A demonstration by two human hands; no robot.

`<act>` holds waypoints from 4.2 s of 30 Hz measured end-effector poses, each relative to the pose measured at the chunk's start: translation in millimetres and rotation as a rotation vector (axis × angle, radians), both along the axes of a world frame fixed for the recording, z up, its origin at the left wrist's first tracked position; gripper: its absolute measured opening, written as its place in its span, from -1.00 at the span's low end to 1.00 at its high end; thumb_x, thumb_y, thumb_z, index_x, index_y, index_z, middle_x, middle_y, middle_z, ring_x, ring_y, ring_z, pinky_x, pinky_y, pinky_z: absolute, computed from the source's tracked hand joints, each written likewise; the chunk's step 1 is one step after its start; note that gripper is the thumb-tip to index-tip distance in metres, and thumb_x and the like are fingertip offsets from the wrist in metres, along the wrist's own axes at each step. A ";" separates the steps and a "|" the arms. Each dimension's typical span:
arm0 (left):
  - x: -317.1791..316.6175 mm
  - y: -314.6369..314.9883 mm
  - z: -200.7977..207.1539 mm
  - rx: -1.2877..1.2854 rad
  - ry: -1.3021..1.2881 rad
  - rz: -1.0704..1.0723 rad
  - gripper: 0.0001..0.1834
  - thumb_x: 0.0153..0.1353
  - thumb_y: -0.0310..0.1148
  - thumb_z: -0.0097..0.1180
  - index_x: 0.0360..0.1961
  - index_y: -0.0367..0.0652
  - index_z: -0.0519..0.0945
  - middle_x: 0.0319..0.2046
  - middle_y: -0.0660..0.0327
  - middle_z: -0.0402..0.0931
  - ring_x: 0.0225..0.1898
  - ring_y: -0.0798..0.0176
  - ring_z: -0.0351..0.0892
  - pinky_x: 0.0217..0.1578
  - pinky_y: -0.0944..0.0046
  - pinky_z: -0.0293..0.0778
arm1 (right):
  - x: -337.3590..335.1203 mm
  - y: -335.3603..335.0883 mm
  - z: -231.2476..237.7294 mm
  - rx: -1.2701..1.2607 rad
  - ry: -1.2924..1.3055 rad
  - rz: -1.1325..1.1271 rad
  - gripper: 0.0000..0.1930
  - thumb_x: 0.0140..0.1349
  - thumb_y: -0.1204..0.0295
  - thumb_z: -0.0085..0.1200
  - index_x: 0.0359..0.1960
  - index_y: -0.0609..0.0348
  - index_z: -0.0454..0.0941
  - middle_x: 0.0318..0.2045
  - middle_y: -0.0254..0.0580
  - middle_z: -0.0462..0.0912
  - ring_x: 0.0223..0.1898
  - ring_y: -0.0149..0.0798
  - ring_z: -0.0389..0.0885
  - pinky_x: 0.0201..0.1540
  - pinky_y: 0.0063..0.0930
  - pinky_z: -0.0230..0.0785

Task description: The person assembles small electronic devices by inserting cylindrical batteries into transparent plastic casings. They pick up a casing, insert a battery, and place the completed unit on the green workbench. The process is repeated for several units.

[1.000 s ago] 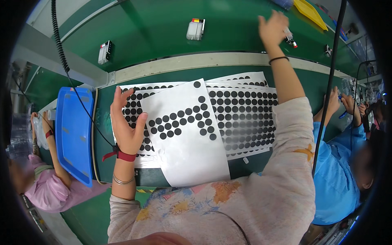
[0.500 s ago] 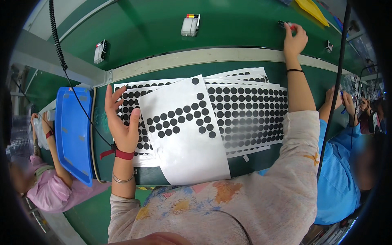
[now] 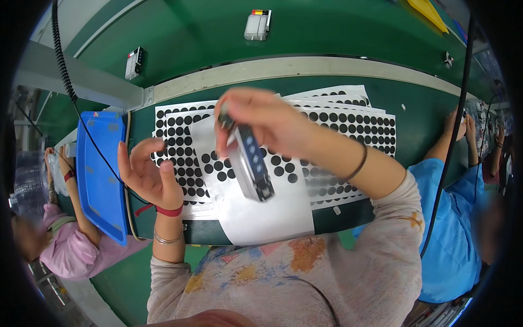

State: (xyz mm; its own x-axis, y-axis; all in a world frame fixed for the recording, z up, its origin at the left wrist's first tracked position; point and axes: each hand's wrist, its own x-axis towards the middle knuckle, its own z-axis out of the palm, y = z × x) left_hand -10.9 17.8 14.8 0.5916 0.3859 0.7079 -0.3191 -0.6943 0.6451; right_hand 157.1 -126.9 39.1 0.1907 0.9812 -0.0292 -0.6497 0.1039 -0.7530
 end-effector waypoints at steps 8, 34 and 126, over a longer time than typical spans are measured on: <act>1.1 -10.2 6.9 -0.008 0.149 -0.137 -0.06 -0.13 -0.54 0.27 0.22 -0.31 -0.07 -0.50 0.26 0.56 -0.18 0.23 0.45 -0.15 0.28 0.30 | -27.5 11.8 -19.8 -0.153 0.213 0.103 -0.75 0.25 0.24 -0.12 -0.29 0.19 0.39 -0.38 -0.25 0.47 -0.30 -0.37 0.53 -0.30 -0.38 0.52; -0.7 -24.3 20.0 0.585 0.283 0.324 -0.32 -0.27 -0.47 0.36 -0.01 -0.22 0.40 -0.59 0.33 0.60 -0.02 0.16 0.30 0.00 0.25 0.09 | -35.1 12.7 -26.4 -0.152 0.094 0.018 -0.72 0.23 0.25 -0.07 -0.25 0.26 0.42 -0.41 -0.23 0.52 -0.45 -0.35 0.57 -0.40 -0.54 0.52; -1.4 -12.7 31.2 -0.316 0.345 -0.141 -0.36 -0.12 -0.62 0.15 0.06 -0.31 0.23 -0.49 0.25 0.49 -0.30 0.36 0.44 -0.11 0.33 0.29 | -41.6 1.7 -27.3 0.069 -1.011 -0.494 -0.58 -0.17 0.74 0.05 -0.17 0.21 0.51 -0.20 -0.13 0.58 -0.21 -0.24 0.59 -0.15 -0.52 0.44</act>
